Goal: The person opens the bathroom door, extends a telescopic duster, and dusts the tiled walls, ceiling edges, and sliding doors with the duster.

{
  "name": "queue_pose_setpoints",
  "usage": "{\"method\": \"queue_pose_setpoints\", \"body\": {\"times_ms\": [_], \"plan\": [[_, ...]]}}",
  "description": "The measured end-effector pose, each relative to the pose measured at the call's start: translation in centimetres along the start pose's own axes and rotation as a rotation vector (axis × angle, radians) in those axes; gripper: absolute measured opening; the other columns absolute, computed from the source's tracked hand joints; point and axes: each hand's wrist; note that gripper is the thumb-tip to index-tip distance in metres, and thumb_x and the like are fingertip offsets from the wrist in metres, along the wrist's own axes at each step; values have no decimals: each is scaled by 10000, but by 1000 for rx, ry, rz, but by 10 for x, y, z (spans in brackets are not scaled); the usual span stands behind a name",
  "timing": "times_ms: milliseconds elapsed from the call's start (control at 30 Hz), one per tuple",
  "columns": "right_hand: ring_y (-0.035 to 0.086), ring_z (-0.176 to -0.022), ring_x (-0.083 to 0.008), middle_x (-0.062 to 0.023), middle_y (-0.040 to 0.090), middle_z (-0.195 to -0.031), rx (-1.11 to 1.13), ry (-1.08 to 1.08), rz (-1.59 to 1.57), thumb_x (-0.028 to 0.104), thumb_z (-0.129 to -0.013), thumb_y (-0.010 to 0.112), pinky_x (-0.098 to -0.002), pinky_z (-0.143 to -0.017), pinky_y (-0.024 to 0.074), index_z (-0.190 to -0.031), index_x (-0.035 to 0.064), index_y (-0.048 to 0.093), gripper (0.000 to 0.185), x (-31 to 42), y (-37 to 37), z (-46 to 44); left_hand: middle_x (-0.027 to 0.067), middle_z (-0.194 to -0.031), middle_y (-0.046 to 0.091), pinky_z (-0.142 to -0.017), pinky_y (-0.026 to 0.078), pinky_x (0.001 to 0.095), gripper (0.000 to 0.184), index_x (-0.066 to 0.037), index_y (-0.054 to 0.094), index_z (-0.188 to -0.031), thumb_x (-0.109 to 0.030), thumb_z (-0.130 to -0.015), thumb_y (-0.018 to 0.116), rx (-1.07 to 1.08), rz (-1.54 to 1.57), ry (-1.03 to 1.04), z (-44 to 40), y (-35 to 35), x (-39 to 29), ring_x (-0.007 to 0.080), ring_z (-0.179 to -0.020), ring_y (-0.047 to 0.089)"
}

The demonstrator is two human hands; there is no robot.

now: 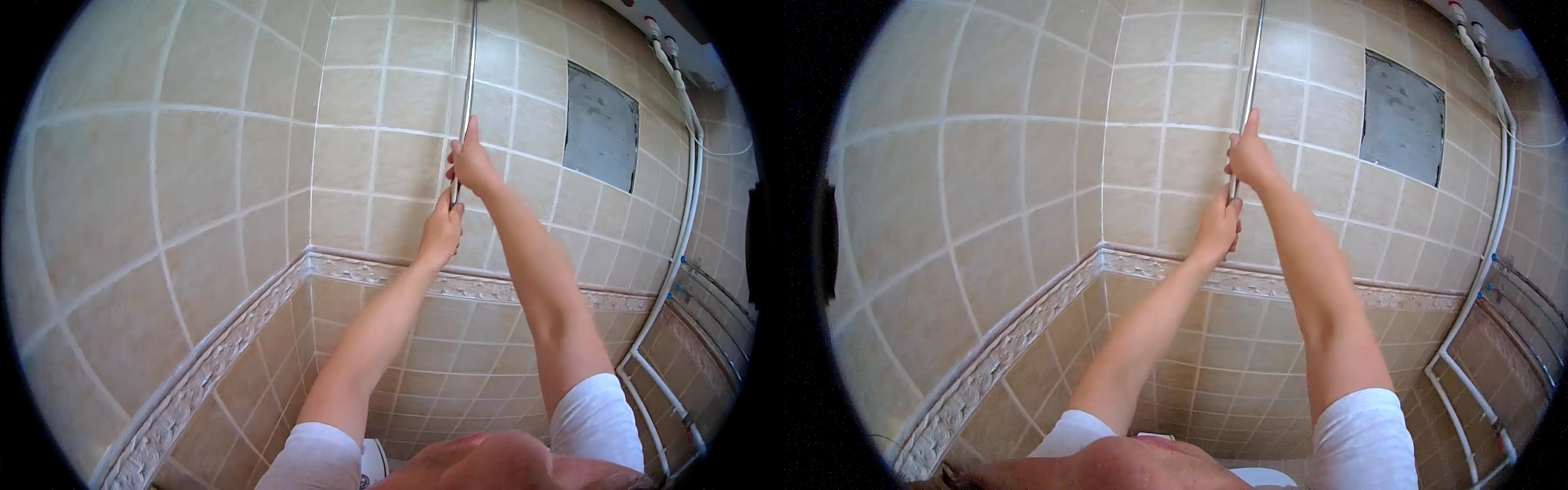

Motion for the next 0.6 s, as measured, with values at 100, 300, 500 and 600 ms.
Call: {"method": "queue_pose_setpoints", "body": {"times_ms": [100,300,500,600], "plan": [[588,-529,-299,-203,586,-717,48,-54,120,72,-838,475,-373,-526,493,-1329,-30,-117,776,-14,30,2,25,-536,412,-315,331,270,421,-73,318,-1293,-199,-897,378,-76,30,-32,8,-12,23,107,-349,381],[570,-471,-274,-209,582,-652,191,-100,269,158,-889,373,-392,-485,486,-1355,69,-131,692,-32,72,13,18,-532,409,-293,313,265,307,-46,402,-1146,-225,-898,391,-237,145,-59,35,-14,57,106,-335,375],[571,-650,-410,-276,573,-710,312,-35,200,173,-879,376,-477,-606,437,-1367,52,-57,664,-74,77,66,14,-495,406,-278,298,262,195,-31,413,-914,-223,-914,377,-338,114,-106,77,15,115,106,-309,362],[559,-655,-432,-284,573,-724,301,-33,235,200,-885,400,-485,-609,431,-1371,65,-34,665,-104,63,89,33,-495,449,-336,355,291,242,-32,422,-932,-272,-921,393,-262,83,-151,99,38,128,132,-352,434]]}}
Point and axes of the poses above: each hand's wrist, its own z-axis away from the middle knuckle, its own y-axis out of the palm, x = y × z
